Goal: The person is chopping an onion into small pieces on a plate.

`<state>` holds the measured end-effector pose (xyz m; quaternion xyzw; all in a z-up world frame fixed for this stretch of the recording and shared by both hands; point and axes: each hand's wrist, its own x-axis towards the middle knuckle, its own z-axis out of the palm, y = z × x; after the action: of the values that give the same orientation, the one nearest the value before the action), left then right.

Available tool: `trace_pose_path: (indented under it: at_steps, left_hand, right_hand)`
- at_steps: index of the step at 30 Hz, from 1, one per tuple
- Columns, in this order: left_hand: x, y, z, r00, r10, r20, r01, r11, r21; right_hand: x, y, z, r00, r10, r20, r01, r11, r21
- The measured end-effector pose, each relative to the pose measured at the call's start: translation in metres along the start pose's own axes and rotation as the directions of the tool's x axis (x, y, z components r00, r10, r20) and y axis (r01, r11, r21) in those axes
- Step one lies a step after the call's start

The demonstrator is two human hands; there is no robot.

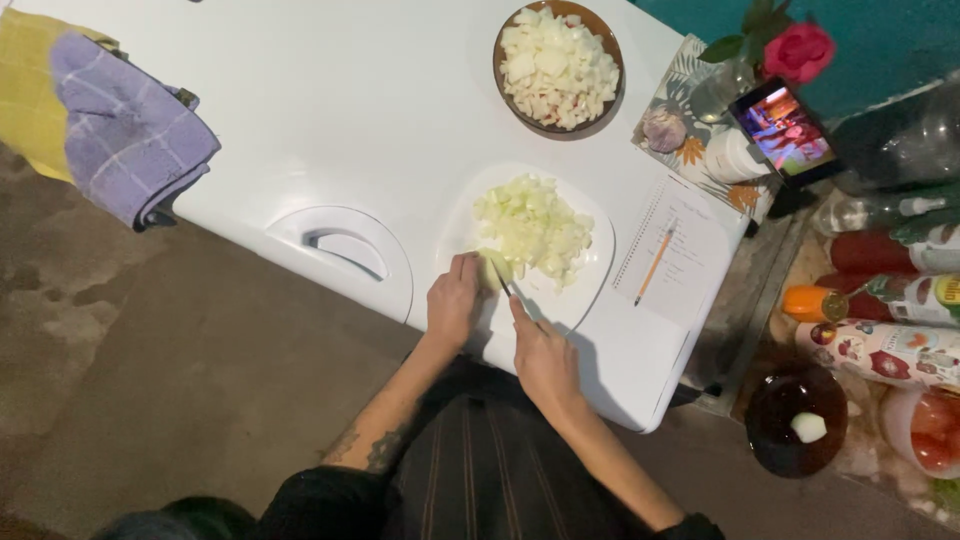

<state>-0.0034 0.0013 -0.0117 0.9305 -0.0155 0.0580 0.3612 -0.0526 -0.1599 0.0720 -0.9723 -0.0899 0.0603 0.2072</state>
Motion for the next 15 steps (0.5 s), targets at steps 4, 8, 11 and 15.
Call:
trace_pose_path:
  at_steps: [4, 8, 11, 15]
  left_hand:
    - [0.000, -0.003, -0.001, 1.000, -0.005, -0.018, 0.004, 1.000, -0.016]
    - [0.000, -0.002, -0.006, 0.999, -0.021, 0.032, 0.022, 0.999, -0.039]
    - [0.000, -0.004, -0.006, 1.000, 0.023, -0.015, -0.024, 0.998, -0.052]
    - [0.002, -0.008, -0.007, 1.000, 0.018, -0.008, -0.018, 1.000, -0.022]
  right_hand:
    - [0.017, 0.000, 0.008, 0.999, -0.018, 0.028, 0.019, 1.000, -0.021]
    - [0.033, 0.003, 0.026, 0.997, -0.030, 0.070, 0.034, 0.998, -0.053]
    - [0.038, 0.003, 0.036, 0.995, -0.051, 0.087, 0.058, 0.995, -0.079]
    - [0.018, 0.013, 0.037, 0.993, -0.036, 0.115, 0.045, 0.997, -0.071]
